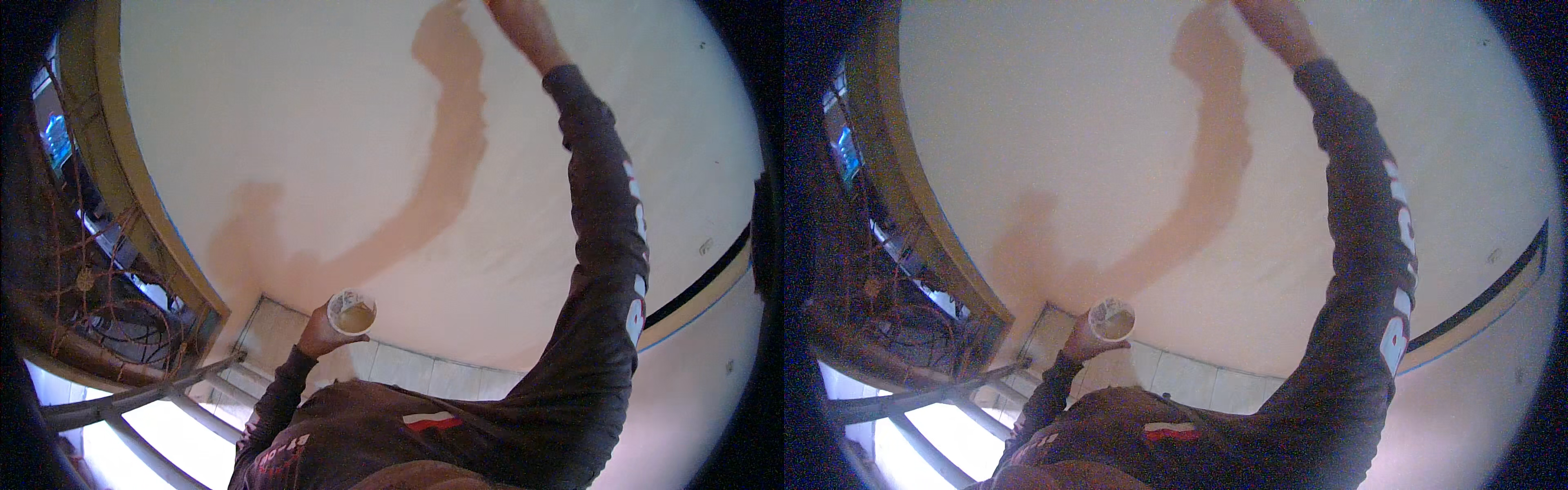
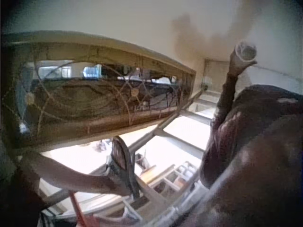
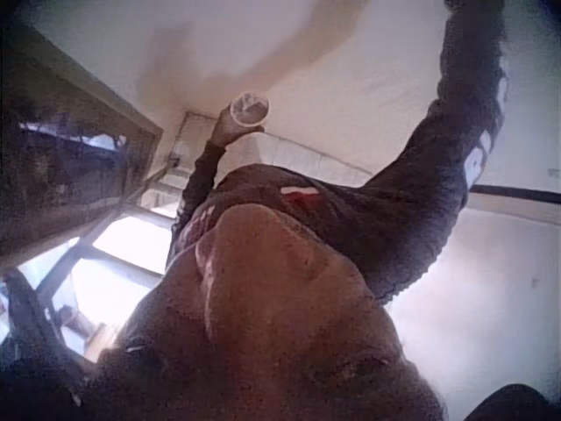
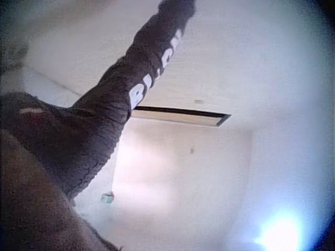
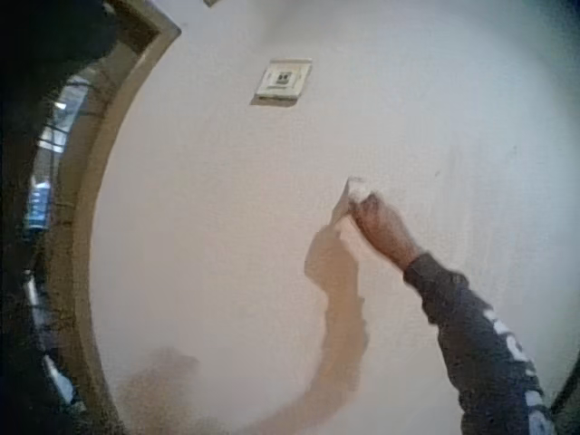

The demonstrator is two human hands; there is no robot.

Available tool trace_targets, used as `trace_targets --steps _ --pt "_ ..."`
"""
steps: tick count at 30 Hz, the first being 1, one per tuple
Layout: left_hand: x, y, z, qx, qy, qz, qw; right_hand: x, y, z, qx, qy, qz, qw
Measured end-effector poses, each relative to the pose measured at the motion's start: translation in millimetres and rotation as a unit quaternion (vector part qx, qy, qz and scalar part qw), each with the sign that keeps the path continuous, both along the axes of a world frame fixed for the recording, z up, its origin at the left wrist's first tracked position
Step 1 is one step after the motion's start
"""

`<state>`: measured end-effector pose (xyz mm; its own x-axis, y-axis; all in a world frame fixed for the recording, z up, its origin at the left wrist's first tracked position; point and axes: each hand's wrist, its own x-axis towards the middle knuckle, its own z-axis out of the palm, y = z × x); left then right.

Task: The person paints a ceiling using a small brush and a cup of paint. They repeatedly dip the brush into the cup and apply paint to the ceiling surface in a continuous motion.

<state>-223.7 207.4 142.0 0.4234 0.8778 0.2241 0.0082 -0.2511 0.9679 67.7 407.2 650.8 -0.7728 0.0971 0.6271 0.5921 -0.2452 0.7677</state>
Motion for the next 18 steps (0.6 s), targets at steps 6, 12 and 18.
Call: trace_targets --steps 6,12,18 --pt "-15.2 2.2 -13.9 0.100 0.084 0.041 0.991 -19.0 -25.6 -186.9 -0.304 -0.019 0.036 0.952" --pt "-17.6 -2.0 -11.1 0.087 0.079 0.045 0.992 -15.0 -59.1 -333.8 -0.540 0.121 0.064 0.831" --pt "-22.9 -5.2 -9.3 0.027 0.076 0.038 0.996 -31.0 -42.4 -287.4 -0.593 0.265 0.049 0.759"
